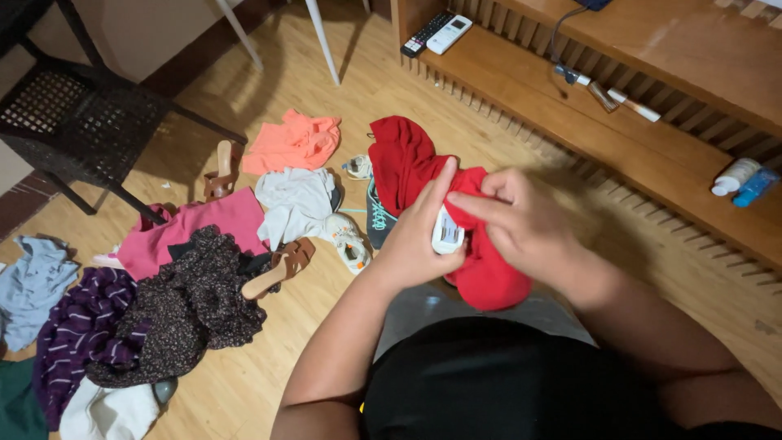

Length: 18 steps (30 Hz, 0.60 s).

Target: The person sits on the floor and uses a red cloth to wipe a small green jar, a red spherical object, and a white rectangular device. They handle each item individually, wiping all sides before placing them back on the wooden shelf.

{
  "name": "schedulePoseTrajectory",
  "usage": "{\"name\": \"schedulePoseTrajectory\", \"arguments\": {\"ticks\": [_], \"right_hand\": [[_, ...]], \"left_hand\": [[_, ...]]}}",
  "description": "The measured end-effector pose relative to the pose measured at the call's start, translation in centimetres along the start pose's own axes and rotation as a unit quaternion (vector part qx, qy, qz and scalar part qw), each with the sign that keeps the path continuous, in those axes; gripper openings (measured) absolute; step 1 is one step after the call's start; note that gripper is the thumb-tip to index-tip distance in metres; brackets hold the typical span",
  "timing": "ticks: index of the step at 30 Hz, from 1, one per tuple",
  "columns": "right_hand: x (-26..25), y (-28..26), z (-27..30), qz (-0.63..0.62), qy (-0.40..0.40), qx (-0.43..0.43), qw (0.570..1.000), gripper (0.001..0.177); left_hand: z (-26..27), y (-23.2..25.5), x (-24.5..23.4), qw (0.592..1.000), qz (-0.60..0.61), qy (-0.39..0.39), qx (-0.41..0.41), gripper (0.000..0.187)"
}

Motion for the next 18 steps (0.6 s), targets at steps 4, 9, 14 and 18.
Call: {"name": "schedulePoseTrajectory", "arguments": {"ticks": [4,9,14,18], "right_hand": [[-0.1,-2.5,0.5,-0.007,-0.054,0.054,0.997,0.048],[0.7,0.4,1.5,-0.010,-0.011,0.060,0.998,0.052],[1.1,0.4,2.6,-0.106,0.021,0.121,0.987,0.052],[3.6,1.5,4.8,-0.140,-0.001,0.171,0.975,0.044]], "left_hand": [[0.0,-0.1,-0.1,1.000,0.000,-0.014,0.009,0.123],[0.3,0.5,-0.1,1.000,-0.010,0.002,0.011,0.109],[0.5,-3.8,1.9,0.887,0.450,0.105,-0.022,0.096],[0.2,-3.4,1.6,0.795,0.580,0.175,-0.033,0.084]]}}
Point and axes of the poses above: each hand's wrist, its own z-axis away from the middle knuckle, its own x-axis out of the palm, y = z × x, the point moved 5 cm from there along -z, towards the middle knuckle, and after that the axes turned 2 degrees about y, right-handed, at the moved point
